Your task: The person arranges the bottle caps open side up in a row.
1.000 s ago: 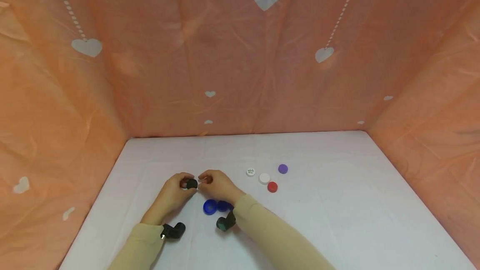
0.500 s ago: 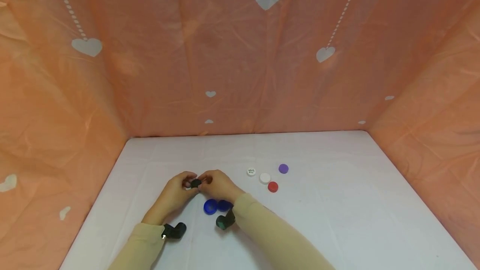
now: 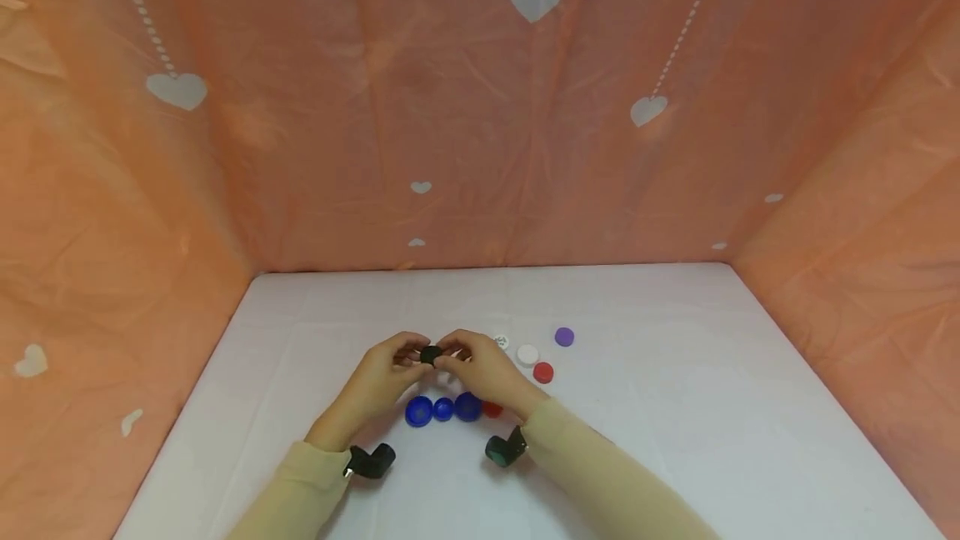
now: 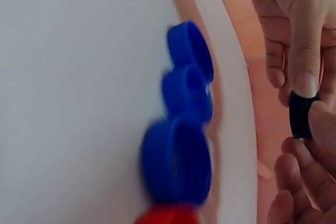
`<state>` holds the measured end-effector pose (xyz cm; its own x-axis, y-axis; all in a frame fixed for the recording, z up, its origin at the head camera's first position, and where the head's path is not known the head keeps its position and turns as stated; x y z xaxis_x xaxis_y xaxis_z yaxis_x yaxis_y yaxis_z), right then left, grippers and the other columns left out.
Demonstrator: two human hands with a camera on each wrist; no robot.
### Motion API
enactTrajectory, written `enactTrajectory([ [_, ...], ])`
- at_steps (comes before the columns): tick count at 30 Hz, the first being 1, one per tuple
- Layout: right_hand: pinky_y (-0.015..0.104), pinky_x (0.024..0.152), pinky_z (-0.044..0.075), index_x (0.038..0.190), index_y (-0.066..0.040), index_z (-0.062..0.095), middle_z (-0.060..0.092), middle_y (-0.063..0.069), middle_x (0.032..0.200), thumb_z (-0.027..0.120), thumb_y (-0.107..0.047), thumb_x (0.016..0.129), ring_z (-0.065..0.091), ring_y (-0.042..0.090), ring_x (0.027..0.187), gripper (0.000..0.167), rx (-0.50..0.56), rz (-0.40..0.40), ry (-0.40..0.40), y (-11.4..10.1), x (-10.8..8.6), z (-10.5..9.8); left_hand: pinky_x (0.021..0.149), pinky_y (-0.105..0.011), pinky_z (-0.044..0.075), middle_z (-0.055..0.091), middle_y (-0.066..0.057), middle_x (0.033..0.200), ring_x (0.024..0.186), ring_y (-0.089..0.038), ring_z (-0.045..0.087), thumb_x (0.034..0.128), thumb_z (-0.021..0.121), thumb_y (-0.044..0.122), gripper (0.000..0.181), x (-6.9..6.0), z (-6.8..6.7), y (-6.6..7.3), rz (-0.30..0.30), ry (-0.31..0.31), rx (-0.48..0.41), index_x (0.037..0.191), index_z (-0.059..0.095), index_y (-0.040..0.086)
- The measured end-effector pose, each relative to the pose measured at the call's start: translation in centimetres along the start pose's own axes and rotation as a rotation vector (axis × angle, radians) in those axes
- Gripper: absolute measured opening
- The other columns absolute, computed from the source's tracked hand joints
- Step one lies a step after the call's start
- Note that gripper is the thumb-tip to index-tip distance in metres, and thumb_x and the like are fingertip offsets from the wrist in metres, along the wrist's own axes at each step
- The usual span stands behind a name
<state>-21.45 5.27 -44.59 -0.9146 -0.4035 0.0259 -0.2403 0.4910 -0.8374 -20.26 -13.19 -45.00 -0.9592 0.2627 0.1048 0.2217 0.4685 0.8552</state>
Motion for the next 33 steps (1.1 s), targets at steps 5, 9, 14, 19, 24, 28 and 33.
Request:
enactTrajectory([
  [5,0.031,0.069,0.050,0.110,-0.023,0.066,0.064,-0.012,0.094,0.065,-0.036,0.093,0.060,0.012,0.084,0.022,-0.017,0.006,0.007,1.2,-2.6,-2.0,0.084,-0.034,0.052,0.066,-0.003,0.103,0.093,-0.016,0.063,0.0888,0.070,0.010,0.030,-0.3,2.2,1.7,0.040,-0.068,-0.005,0.117,0.062,0.009],
  [9,0.032,0.071,0.048,0.109,-0.025,0.067,0.065,-0.013,0.091,0.066,-0.037,0.092,0.060,0.011,0.083,0.021,-0.023,0.031,0.011,2.5,-4.5,-3.0,0.084,-0.031,0.051,0.064,-0.006,0.109,0.096,-0.017,0.064,0.0908,0.068,0.010,0.030,-0.7,4.0,2.6,0.107,-0.141,-0.014,0.119,0.059,0.007],
  [14,0.033,0.072,0.048,0.110,-0.024,0.066,0.066,-0.011,0.089,0.065,-0.034,0.093,0.061,0.012,0.082,0.020,-0.012,0.058,0.009,3.8,-6.4,-3.8,0.083,-0.029,0.051,0.062,-0.005,0.110,0.095,-0.016,0.064,0.0909,0.067,0.007,0.029,-1.0,6.0,3.4,0.168,-0.191,-0.011,0.118,0.058,0.006],
  [19,0.035,0.073,0.048,0.111,-0.026,0.065,0.065,-0.012,0.090,0.063,-0.037,0.093,0.060,0.012,0.083,0.021,-0.014,0.078,0.017,4.5,-7.7,-4.5,0.083,-0.028,0.051,0.061,-0.007,0.110,0.094,-0.017,0.065,0.0892,0.068,0.003,0.029,-0.8,7.2,3.8,0.186,-0.196,-0.022,0.117,0.058,0.004],
  [24,0.033,0.072,0.049,0.113,-0.025,0.064,0.066,-0.012,0.091,0.062,-0.037,0.094,0.061,0.012,0.083,0.023,-0.004,0.062,0.027,4.6,-8.2,-4.7,0.083,-0.027,0.051,0.061,-0.007,0.111,0.096,-0.017,0.065,0.0885,0.069,0.002,0.029,-0.9,7.5,3.8,0.176,-0.183,-0.025,0.116,0.058,0.006],
  [28,0.031,0.070,0.049,0.113,-0.022,0.064,0.066,-0.010,0.091,0.063,-0.035,0.094,0.062,0.012,0.081,0.023,-0.010,0.040,0.051,4.7,-8.5,-4.8,0.082,-0.026,0.051,0.062,-0.005,0.111,0.097,-0.017,0.065,0.0885,0.069,0.004,0.029,-0.9,7.6,3.9,0.179,-0.182,-0.022,0.116,0.059,0.008],
  [33,0.029,0.068,0.049,0.112,-0.018,0.064,0.066,-0.009,0.092,0.063,-0.032,0.094,0.062,0.013,0.080,0.023,-0.007,0.025,0.077,4.8,-8.8,-4.7,0.083,-0.029,0.052,0.063,-0.003,0.109,0.096,-0.014,0.064,0.0891,0.070,0.008,0.029,-1.0,7.8,4.0,0.166,-0.195,-0.015,0.116,0.059,0.009],
])
Point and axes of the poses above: each hand's wrist, its own x-axis towards the middle knuckle, its own z-axis out of the palm, y = z × x, the point moved 2 cm from there along x, towards the middle knuckle
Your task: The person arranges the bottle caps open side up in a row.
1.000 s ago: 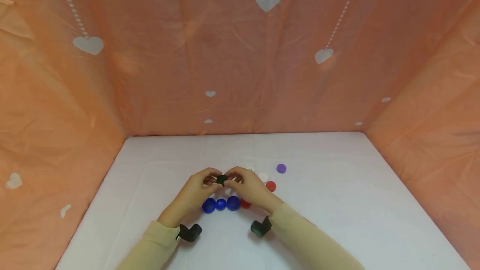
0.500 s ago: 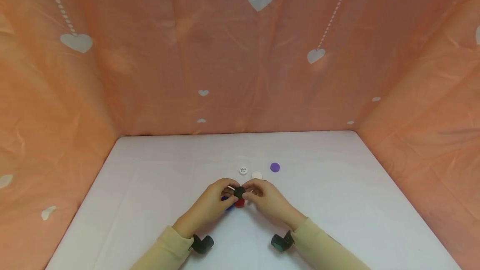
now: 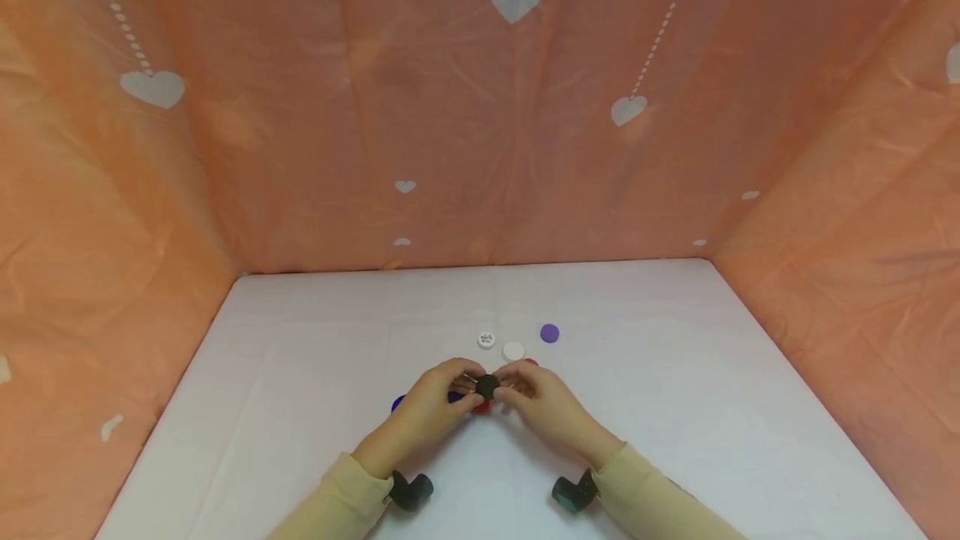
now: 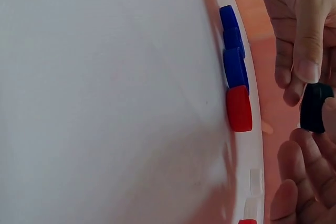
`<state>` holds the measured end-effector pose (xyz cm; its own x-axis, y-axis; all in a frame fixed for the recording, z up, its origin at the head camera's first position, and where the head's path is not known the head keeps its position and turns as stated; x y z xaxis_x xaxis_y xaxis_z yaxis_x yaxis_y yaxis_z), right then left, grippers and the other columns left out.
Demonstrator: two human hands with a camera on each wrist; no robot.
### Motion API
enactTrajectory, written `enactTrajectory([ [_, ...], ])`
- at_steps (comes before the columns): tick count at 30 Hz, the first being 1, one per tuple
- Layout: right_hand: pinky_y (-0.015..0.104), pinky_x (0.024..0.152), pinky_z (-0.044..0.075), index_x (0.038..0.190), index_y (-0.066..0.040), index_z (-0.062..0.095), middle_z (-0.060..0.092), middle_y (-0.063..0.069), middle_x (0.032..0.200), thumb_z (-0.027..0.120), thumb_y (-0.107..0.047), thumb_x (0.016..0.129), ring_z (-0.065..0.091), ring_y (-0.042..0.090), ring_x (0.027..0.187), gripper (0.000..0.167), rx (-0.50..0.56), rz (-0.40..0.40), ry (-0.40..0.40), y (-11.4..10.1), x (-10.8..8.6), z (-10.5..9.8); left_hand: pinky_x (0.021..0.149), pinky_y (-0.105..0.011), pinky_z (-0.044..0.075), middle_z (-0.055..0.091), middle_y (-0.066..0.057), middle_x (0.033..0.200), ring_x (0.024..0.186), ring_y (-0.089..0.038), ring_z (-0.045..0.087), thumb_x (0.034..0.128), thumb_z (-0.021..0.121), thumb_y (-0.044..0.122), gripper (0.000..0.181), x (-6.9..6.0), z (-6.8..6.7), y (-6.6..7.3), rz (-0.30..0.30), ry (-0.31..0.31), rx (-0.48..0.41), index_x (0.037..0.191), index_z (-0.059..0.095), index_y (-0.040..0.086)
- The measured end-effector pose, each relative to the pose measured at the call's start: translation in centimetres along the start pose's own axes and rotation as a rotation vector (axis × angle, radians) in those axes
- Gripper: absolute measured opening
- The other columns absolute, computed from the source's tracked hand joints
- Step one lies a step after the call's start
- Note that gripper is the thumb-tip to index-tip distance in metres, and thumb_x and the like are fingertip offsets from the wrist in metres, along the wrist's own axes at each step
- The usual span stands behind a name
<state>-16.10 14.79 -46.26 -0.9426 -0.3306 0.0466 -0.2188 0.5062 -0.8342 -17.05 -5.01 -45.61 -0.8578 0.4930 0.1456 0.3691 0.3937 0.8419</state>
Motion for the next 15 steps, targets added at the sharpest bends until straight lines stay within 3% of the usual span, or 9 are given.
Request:
enactTrajectory([
  [15,0.028,0.072,0.051,0.111,-0.017,0.065,0.068,-0.007,0.094,0.066,-0.025,0.092,0.065,0.012,0.083,0.021,0.050,0.001,-0.015,0.62,-0.20,0.05,0.074,-0.026,0.051,0.065,0.009,0.091,0.084,-0.007,0.061,0.0947,0.064,0.021,0.020,0.40,0.24,-0.38,-0.030,-0.029,0.042,0.113,0.063,0.012],
])
Point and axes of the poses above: each hand's wrist, its own x-axis towards the middle knuckle, its own z-axis out of the palm, y = z × x, the point moved 2 cm from there along x, towards the middle knuckle
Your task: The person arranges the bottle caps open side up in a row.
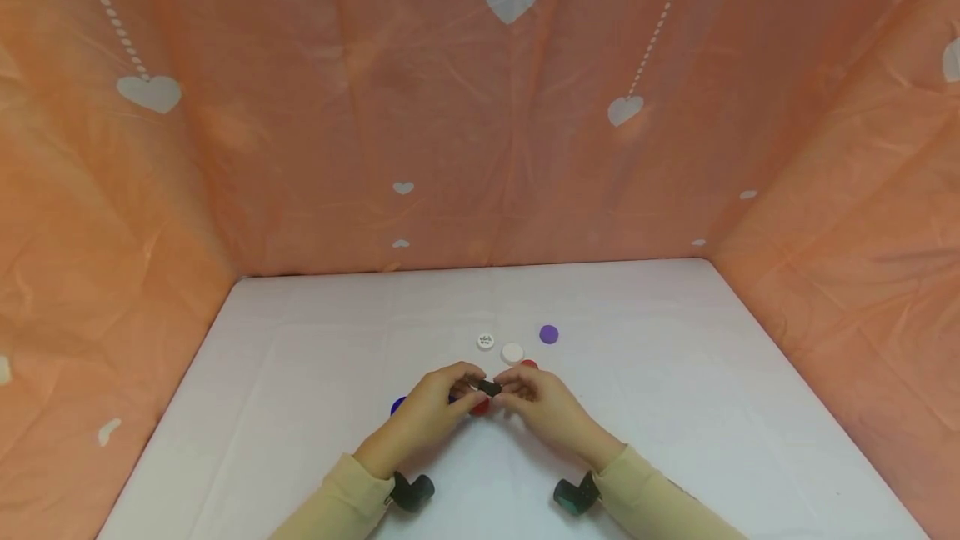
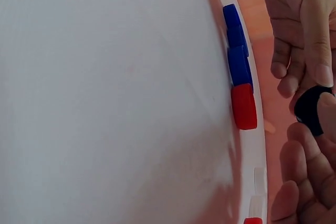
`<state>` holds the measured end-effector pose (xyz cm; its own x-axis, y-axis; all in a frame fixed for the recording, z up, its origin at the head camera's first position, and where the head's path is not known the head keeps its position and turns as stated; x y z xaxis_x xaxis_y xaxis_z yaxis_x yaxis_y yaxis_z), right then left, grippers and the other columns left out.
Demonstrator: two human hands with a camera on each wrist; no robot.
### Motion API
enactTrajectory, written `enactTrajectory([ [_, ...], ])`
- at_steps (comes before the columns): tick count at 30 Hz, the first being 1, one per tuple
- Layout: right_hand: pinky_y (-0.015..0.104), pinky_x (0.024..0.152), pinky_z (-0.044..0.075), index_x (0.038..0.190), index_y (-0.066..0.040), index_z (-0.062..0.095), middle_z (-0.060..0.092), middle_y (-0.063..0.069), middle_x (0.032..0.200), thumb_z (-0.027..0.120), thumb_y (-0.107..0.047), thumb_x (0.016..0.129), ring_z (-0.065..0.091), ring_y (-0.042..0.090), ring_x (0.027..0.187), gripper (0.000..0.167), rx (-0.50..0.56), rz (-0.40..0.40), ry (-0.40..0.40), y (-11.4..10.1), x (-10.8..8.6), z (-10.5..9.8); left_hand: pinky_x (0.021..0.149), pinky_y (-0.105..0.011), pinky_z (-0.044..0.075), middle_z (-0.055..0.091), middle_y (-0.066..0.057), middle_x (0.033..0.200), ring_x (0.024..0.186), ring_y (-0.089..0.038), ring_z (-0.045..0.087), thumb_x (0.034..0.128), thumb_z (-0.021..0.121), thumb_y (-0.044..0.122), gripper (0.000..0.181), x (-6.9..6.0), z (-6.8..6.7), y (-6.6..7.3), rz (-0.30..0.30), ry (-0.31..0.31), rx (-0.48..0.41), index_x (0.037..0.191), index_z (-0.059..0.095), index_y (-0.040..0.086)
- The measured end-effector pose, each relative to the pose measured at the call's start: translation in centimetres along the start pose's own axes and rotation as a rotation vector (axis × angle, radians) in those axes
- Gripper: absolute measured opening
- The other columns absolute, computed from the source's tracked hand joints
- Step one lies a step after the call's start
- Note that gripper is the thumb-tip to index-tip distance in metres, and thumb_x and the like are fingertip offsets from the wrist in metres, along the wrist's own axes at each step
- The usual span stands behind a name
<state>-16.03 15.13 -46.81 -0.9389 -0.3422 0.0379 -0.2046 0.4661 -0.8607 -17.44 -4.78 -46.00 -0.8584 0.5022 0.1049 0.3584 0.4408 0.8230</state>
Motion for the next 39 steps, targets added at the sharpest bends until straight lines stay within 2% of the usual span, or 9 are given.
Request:
enactTrajectory([
  [7,0.030,0.073,0.049,0.110,-0.024,0.066,0.068,-0.006,0.098,0.059,-0.031,0.097,0.063,0.014,0.083,0.017,-0.015,0.028,0.009,-0.09,-0.08,-0.10,0.077,-0.026,0.051,0.068,0.003,0.098,0.088,-0.008,0.062,0.0980,0.059,0.020,0.015,-0.10,0.02,-0.03,-0.015,-0.002,0.002,0.112,0.063,0.014],
  [12,0.030,0.072,0.049,0.110,-0.023,0.066,0.067,-0.007,0.097,0.057,-0.036,0.097,0.061,0.013,0.083,0.020,-0.016,0.038,0.015,-0.05,-0.02,-0.07,0.076,-0.026,0.051,0.069,0.004,0.096,0.087,-0.010,0.063,0.0983,0.058,0.020,0.015,-0.34,-0.07,-0.06,-0.024,0.000,0.006,0.111,0.063,0.015],
  [19,0.029,0.072,0.049,0.109,-0.022,0.066,0.067,-0.006,0.096,0.058,-0.037,0.097,0.060,0.012,0.082,0.021,-0.026,0.044,0.018,-0.04,0.01,0.03,0.074,-0.025,0.050,0.067,0.007,0.097,0.083,-0.006,0.060,0.0974,0.060,0.019,0.016,-0.45,-0.14,0.05,-0.028,0.036,0.024,0.112,0.064,0.014],
  [28,0.029,0.073,0.049,0.112,-0.019,0.065,0.069,-0.003,0.094,0.059,-0.032,0.097,0.063,0.015,0.083,0.021,-0.001,0.036,0.001,-0.33,0.13,0.15,0.071,-0.025,0.050,0.067,0.007,0.095,0.080,-0.006,0.060,0.0976,0.059,0.020,0.021,-0.60,-0.07,-0.18,-0.028,0.064,0.014,0.117,0.061,0.012],
  [34,0.028,0.072,0.048,0.120,-0.014,0.060,0.068,0.000,0.090,0.061,-0.021,0.096,0.064,0.017,0.079,0.025,-0.003,0.005,0.007,-0.22,0.21,0.33,0.065,-0.025,0.049,0.069,0.005,0.093,0.074,-0.006,0.059,0.0979,0.059,0.020,0.022,-0.49,-0.02,-0.02,-0.036,0.057,-0.009,0.119,0.060,0.016],
  [39,0.029,0.068,0.051,0.121,-0.013,0.055,0.068,0.002,0.091,0.066,-0.013,0.093,0.065,0.019,0.077,0.030,0.018,-0.008,0.000,0.00,0.14,0.24,0.067,-0.026,0.049,0.070,0.002,0.091,0.075,-0.010,0.062,0.0984,0.058,0.019,0.018,-0.11,0.36,-0.07,-0.022,0.040,-0.036,0.116,0.061,0.018],
])
Point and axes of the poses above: each hand's wrist, its own x-axis towards the middle knuckle, its own z-axis out of the palm, y = z × x, the point moved 2 cm from there along x, towards the middle knuckle
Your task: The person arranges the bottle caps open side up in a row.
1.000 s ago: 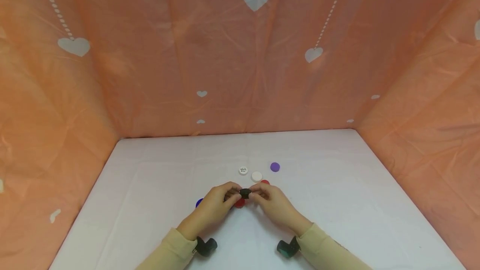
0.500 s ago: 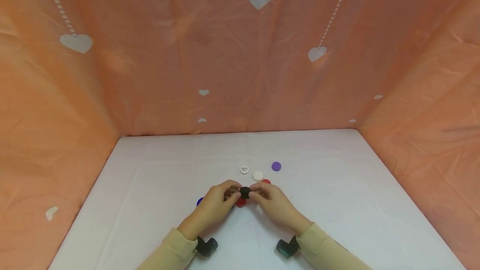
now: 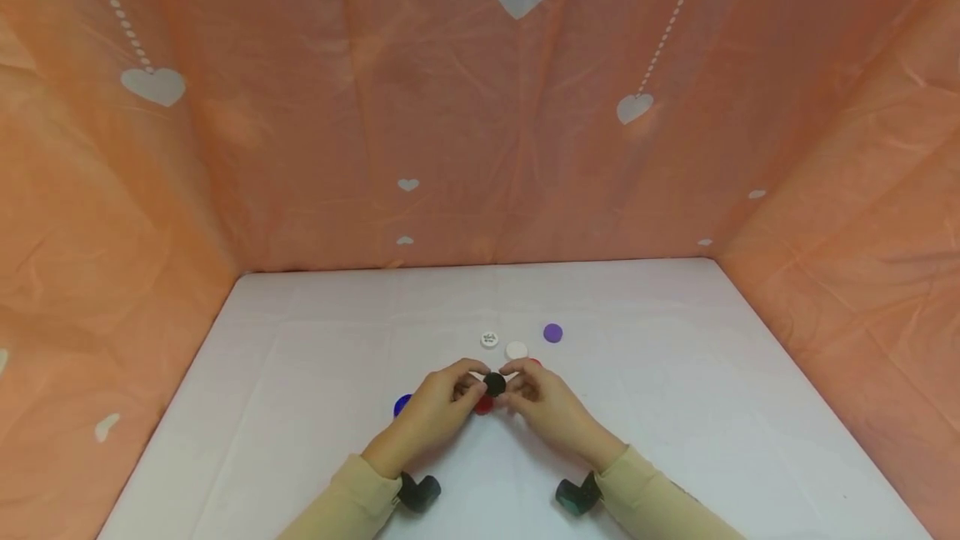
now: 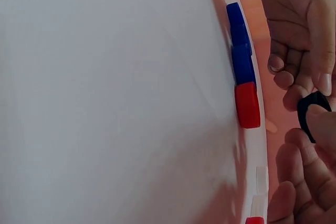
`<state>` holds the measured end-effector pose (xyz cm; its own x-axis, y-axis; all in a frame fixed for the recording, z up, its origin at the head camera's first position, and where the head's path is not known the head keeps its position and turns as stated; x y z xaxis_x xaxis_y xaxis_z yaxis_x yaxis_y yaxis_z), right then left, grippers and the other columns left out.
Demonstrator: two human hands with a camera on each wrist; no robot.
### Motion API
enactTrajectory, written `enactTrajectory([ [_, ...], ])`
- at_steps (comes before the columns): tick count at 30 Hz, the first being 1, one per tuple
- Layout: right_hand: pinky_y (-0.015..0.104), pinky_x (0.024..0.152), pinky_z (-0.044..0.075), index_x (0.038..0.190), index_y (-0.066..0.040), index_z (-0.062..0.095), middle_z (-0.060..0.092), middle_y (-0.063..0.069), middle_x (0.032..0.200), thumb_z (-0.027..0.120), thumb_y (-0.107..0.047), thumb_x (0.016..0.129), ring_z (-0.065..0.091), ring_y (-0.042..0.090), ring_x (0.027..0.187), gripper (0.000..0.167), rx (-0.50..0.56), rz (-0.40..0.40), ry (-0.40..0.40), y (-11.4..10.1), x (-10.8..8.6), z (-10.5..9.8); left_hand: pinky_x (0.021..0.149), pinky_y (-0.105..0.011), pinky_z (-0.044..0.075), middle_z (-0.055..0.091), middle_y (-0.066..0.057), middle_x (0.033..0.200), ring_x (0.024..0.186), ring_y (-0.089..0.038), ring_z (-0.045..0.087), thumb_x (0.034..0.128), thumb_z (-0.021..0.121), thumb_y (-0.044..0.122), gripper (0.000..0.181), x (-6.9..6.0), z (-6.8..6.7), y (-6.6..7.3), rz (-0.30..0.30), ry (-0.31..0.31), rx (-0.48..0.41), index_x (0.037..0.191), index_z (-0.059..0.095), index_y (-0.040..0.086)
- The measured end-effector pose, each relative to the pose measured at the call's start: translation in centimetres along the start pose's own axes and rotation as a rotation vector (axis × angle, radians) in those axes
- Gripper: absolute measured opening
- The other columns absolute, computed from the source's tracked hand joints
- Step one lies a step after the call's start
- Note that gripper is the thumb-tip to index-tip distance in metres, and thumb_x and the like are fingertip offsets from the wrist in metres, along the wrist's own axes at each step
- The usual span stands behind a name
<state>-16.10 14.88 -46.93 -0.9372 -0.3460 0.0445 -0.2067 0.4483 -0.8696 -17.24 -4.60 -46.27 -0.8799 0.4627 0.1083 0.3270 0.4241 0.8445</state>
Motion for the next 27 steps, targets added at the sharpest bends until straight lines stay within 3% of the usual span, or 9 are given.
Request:
enactTrajectory([
  [4,0.029,0.067,0.052,0.117,-0.019,0.057,0.067,-0.003,0.089,0.067,-0.016,0.092,0.065,0.016,0.077,0.028,-0.009,0.023,-0.010,0.4,-0.2,-0.2,0.068,-0.026,0.049,0.068,0.005,0.088,0.076,-0.009,0.062,0.0968,0.060,0.017,0.020,0.2,0.5,-0.1,0.017,-0.017,0.026,0.117,0.063,0.015],
  [12,0.029,0.074,0.049,0.114,-0.016,0.060,0.065,-0.011,0.085,0.069,-0.028,0.091,0.062,0.009,0.080,0.028,-0.112,0.081,-0.020,1.3,-0.5,-0.8,0.081,-0.032,0.045,0.064,0.007,0.098,0.091,-0.011,0.053,0.0860,0.074,0.025,0.028,0.7,1.6,-0.1,0.061,0.022,0.281,0.112,0.069,0.017],
  [21,0.030,0.078,0.047,0.106,-0.012,0.061,0.064,-0.010,0.084,0.069,-0.026,0.090,0.060,0.009,0.081,0.022,-0.137,0.078,-0.034,1.5,-0.7,-1.1,0.082,-0.036,0.034,0.064,0.007,0.094,0.086,-0.013,0.048,0.0804,0.079,0.030,0.026,1.3,2.4,-0.3,0.062,0.037,0.355,0.101,0.071,0.015],
  [27,0.029,0.076,0.048,0.106,-0.015,0.063,0.063,-0.010,0.083,0.069,-0.024,0.090,0.059,0.010,0.079,0.019,-0.155,0.108,-0.039,1.6,-0.7,-1.2,0.082,-0.036,0.034,0.062,0.007,0.091,0.085,-0.013,0.048,0.0801,0.079,0.028,0.025,1.5,2.6,-0.4,0.021,0.012,0.370,0.099,0.070,0.015],
])
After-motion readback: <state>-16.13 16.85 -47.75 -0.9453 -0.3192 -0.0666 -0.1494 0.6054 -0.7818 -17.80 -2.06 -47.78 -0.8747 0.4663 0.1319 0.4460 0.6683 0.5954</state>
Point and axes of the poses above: each hand's wrist, its own x-axis towards the middle knuckle, its own z-axis out of the palm, y = z × x, the point moved 2 cm from there along x, towards the middle knuckle
